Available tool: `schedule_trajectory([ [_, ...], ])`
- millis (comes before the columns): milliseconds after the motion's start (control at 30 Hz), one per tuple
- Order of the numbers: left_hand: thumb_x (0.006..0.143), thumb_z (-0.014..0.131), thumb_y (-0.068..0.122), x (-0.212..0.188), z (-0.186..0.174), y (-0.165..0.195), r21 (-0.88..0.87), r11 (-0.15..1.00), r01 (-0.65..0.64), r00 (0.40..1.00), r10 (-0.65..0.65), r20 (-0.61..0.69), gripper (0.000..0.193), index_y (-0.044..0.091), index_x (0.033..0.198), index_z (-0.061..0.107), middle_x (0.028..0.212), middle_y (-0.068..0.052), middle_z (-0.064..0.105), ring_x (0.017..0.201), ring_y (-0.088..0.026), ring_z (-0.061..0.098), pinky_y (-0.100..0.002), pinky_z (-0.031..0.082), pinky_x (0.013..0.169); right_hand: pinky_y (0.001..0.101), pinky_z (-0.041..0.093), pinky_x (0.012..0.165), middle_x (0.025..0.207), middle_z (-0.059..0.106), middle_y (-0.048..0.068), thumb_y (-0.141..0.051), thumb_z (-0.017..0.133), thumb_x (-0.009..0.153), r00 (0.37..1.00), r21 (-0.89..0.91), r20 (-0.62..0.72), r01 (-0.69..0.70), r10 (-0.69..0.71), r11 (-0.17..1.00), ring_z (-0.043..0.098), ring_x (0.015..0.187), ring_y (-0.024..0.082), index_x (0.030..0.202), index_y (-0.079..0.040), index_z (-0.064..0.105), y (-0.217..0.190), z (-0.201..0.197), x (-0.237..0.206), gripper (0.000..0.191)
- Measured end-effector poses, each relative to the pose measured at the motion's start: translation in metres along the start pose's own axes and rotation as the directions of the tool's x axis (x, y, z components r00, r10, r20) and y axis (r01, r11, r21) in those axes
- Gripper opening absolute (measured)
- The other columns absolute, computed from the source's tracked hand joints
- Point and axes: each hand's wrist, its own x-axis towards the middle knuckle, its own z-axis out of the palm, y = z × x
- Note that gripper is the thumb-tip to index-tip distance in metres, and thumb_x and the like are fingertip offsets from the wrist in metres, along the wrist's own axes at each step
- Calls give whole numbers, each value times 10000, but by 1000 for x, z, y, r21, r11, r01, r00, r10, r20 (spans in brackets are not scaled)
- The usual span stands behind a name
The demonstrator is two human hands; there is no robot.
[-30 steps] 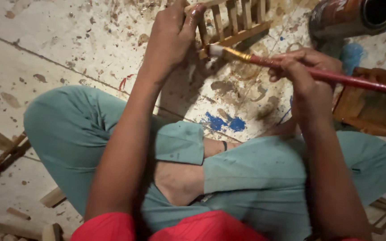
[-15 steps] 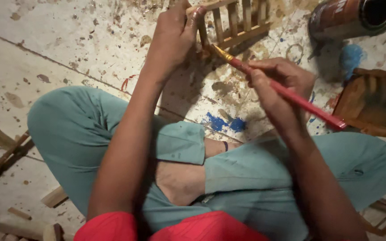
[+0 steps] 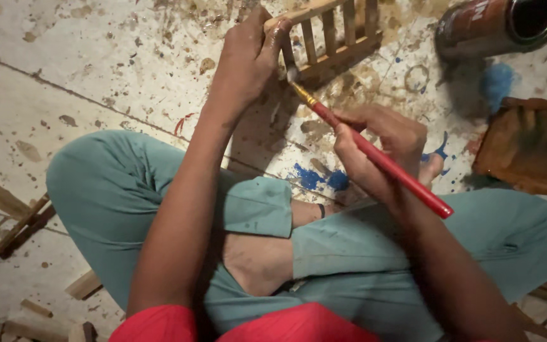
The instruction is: The person sits cross-legged on the floor and uses a brush to apply varnish to miniature wooden chairs and ladder pieces, holding each piece steady with one hand while brushing the surfaces, dipping the brush into a can, and setting finished pieces aside among many similar items.
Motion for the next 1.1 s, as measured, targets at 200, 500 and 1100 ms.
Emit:
schedule_trajectory([
  [200, 1092, 615, 252, 1, -3, 5, -34, 991, 126, 992, -125, 30, 305, -32, 1001, 549, 785, -248, 596, 681, -406, 527, -460, 467, 640, 237, 569, 870, 1039, 732, 70, -79, 639, 1157, 935, 196, -251, -205, 252, 959, 693, 911, 82, 1155, 20, 701, 60, -49, 33, 117],
  [500, 1091, 619, 294, 1, -2, -3, 20, 990, 141, 990, -141, 29, 344, -37, 1011, 567, 758, -235, 595, 656, -356, 532, -447, 462, 624, 249, 535, 641, 935, 754, 77, -26, 686, 982, 992, 53, -49, -114, 117, 992, 687, 757, 116, 1076, -2, 755, -6, -2, 4, 119],
  [1100, 1060, 615, 287, 2, 7, -18, 23, 986, 166, 986, -166, -4, 310, -19, 1011, 592, 791, -244, 643, 700, -402, 628, -453, 484, 631, 242, 576, 784, 1039, 764, 77, -61, 673, 1084, 970, 77, -109, -212, 219, 974, 719, 912, 109, 1123, -28, 758, 21, -35, 41, 99],
])
